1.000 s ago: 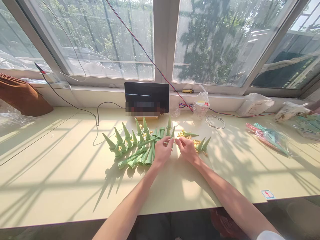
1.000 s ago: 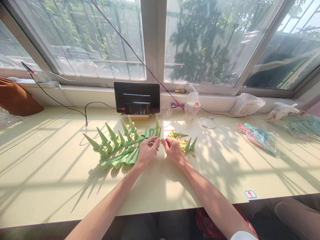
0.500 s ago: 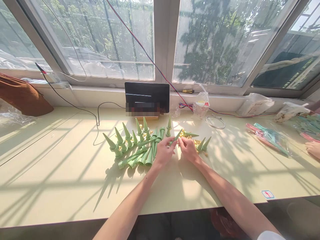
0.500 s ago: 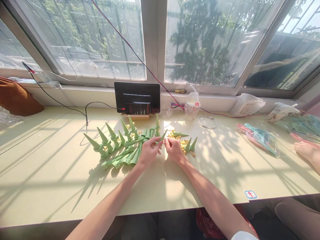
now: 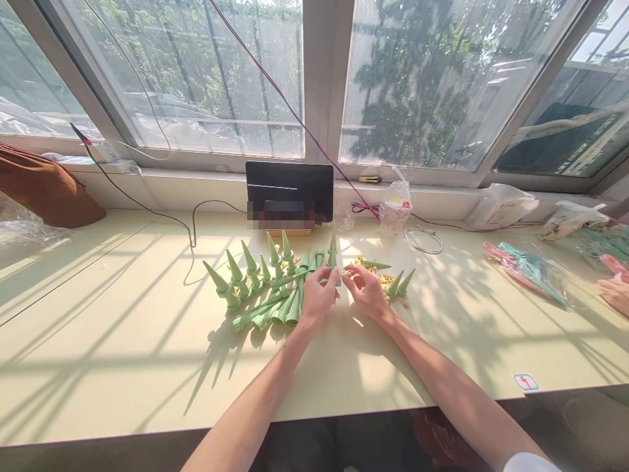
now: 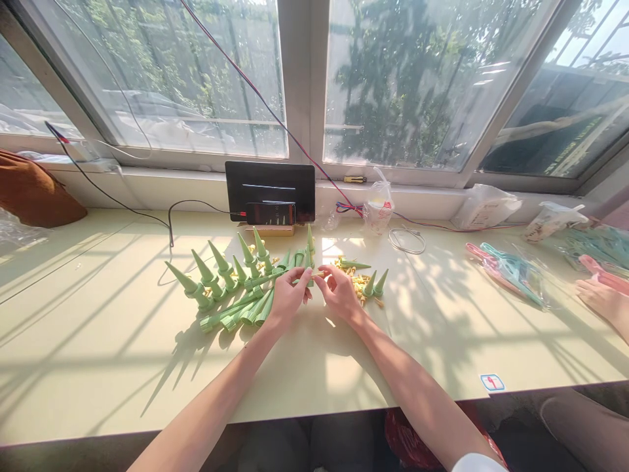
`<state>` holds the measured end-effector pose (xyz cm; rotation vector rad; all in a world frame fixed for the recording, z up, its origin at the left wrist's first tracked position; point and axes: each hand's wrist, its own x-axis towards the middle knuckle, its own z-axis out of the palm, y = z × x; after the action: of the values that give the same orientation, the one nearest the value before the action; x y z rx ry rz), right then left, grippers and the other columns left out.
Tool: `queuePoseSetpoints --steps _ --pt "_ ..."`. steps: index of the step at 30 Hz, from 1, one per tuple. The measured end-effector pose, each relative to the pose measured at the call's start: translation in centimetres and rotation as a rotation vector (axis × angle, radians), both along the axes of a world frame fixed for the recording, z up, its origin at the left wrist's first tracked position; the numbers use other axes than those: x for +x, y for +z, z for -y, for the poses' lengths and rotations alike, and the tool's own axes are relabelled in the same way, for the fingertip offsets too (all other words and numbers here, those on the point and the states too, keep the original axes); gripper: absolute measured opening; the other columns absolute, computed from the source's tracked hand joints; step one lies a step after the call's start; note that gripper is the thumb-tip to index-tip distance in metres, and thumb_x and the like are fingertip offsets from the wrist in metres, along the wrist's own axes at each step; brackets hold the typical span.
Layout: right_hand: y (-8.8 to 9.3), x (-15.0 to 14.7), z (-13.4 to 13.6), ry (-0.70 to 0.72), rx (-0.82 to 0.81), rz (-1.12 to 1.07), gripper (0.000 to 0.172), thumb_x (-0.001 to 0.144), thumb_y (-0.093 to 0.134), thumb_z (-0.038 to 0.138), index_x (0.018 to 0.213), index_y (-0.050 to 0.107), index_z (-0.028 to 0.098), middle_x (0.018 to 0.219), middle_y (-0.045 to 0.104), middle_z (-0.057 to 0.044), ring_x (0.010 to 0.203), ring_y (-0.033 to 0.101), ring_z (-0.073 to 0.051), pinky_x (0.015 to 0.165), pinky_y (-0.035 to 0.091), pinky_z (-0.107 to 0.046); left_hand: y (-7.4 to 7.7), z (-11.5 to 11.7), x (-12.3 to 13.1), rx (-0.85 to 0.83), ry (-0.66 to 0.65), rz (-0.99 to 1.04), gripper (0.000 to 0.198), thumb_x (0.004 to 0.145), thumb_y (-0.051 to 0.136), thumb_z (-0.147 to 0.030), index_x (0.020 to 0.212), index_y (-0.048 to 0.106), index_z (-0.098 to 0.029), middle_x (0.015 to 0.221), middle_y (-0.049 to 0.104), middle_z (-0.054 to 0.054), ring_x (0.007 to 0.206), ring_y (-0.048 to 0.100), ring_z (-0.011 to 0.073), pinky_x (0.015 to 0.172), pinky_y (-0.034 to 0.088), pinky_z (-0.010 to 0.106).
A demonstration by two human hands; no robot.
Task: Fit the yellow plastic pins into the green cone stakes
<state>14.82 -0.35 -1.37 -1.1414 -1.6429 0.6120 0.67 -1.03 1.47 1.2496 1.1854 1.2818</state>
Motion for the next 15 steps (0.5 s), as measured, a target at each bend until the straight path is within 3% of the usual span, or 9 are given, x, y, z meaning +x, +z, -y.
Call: queuePoseSetpoints --steps 7,15 --pt "-0.26 0.18 -0.29 -0.003 0.052 0.057 0.020 0.092 0.056 0.037 0.098 0.062 0.020 0.083 0.062 -0.004 0.060 0.057 -0.014 0.058 0.046 -0.029 0.05 0.04 -0.10 -0.041 0.000 -0.003 0.033 0.084 0.061 -0.048 0.082 0.064 -0.015 0.082 0.066 0.004 0.038 0.047 0.0045 0.040 0.034 0.022" --pt "0.30 0.23 -0.05 0.015 0.050 0.117 0.024 0.094 0.052 0.039 0.083 0.060 0.019 0.068 0.055 0.000 0.058 0.049 -0.013 0.058 0.040 -0.027 -0.01 -0.04 -0.21 -0.025 -0.013 -0.009 0.034 0.083 0.062 -0.049 0.082 0.065 -0.015 0.082 0.066 0.003 0.039 0.045 0.0041 0.040 0.035 0.022"
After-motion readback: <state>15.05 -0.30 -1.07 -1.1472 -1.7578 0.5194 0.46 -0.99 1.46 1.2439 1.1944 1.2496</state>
